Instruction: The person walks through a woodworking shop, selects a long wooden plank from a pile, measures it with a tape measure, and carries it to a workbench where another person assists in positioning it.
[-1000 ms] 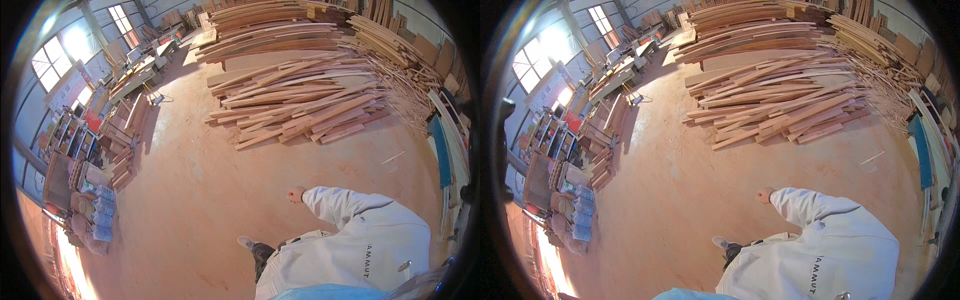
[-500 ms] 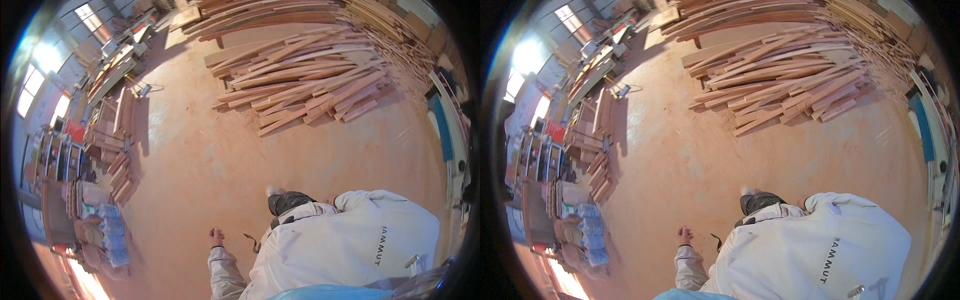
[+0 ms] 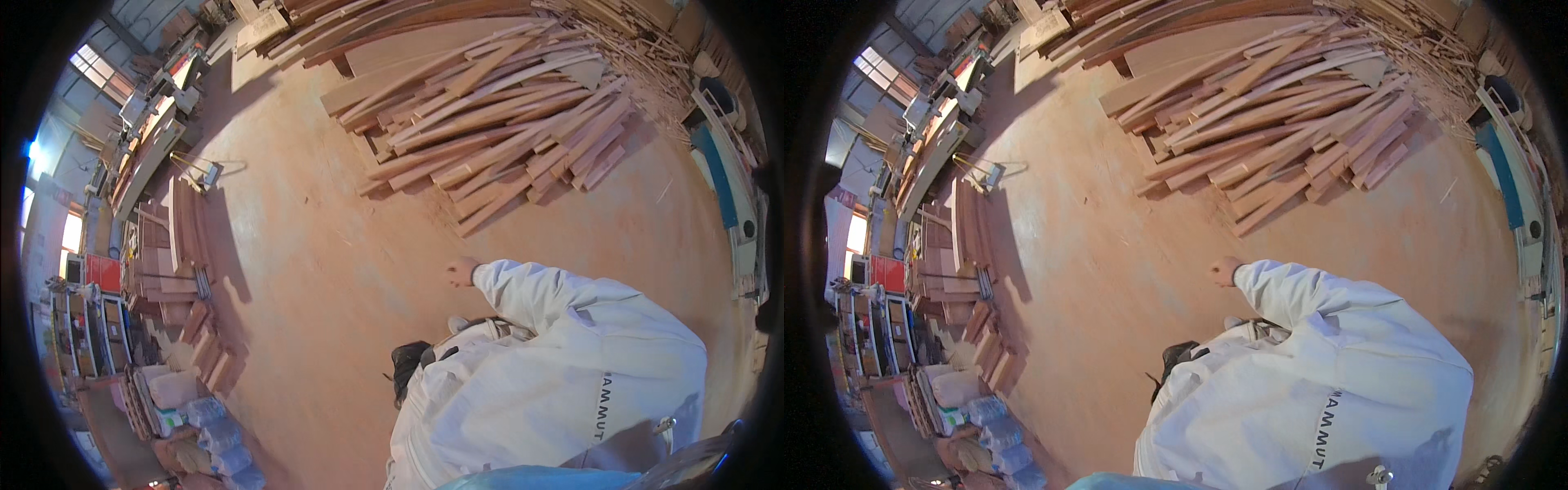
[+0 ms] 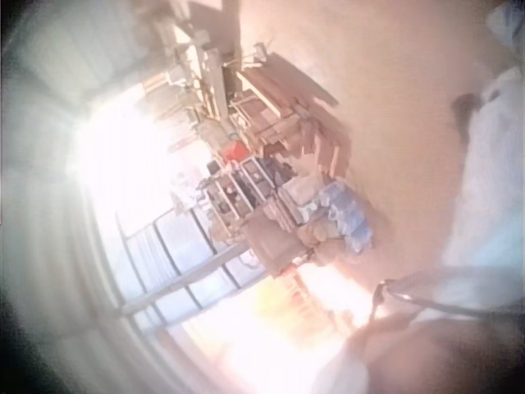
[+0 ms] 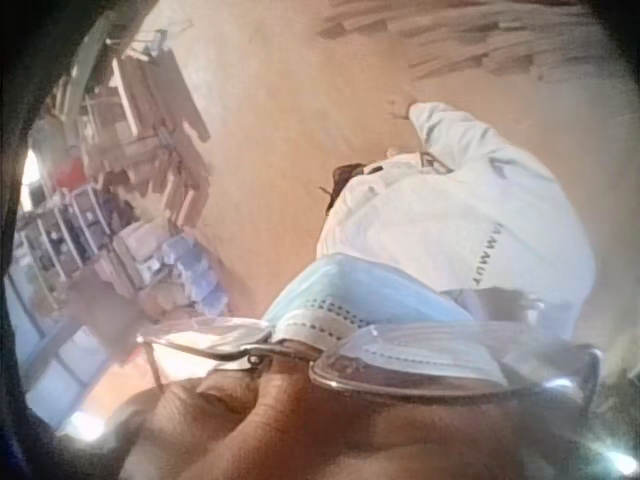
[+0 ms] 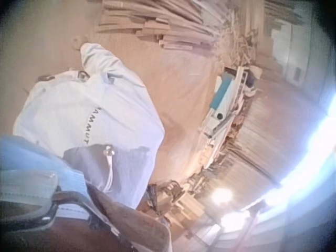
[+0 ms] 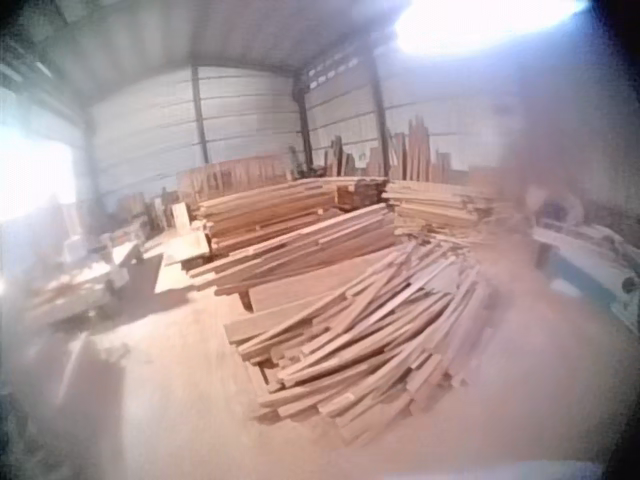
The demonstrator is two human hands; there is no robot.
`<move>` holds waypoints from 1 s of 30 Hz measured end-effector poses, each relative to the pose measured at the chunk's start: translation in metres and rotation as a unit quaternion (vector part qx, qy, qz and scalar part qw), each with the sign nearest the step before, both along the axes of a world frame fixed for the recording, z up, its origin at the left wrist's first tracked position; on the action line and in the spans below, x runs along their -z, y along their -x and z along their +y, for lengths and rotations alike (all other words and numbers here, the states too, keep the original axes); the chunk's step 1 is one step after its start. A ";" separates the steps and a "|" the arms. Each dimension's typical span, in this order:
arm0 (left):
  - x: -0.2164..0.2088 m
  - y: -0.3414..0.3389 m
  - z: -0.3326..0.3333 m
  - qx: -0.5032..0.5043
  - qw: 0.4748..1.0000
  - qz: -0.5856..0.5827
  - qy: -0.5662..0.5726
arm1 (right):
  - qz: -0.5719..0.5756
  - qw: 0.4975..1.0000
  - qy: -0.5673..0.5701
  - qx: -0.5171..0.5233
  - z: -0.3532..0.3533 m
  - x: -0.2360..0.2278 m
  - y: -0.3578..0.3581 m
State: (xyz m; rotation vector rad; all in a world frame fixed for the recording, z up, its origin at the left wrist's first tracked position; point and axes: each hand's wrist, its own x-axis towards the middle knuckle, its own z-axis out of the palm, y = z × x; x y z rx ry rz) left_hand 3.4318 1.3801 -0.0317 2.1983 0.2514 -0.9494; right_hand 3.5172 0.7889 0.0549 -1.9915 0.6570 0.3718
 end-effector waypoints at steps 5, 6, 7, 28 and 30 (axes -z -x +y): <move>0.020 -0.164 0.008 0.006 1.000 0.004 0.011 | -0.153 0.987 0.019 -0.047 0.014 -0.056 -0.189; 0.023 -0.206 0.008 0.009 1.000 0.000 0.020 | -0.126 0.990 0.046 -0.040 0.016 -0.051 -0.214; 0.023 -0.254 0.007 0.019 0.999 -0.011 0.032 | -0.104 0.991 0.077 -0.028 0.011 -0.035 -0.233; 0.043 -1.018 -0.093 0.257 0.959 -0.067 0.102 | 0.253 0.962 0.098 -0.028 0.027 0.161 -0.529; 0.058 -1.074 -0.097 0.342 0.919 -0.157 0.114 | 0.163 0.976 0.143 0.022 -0.012 0.140 -0.637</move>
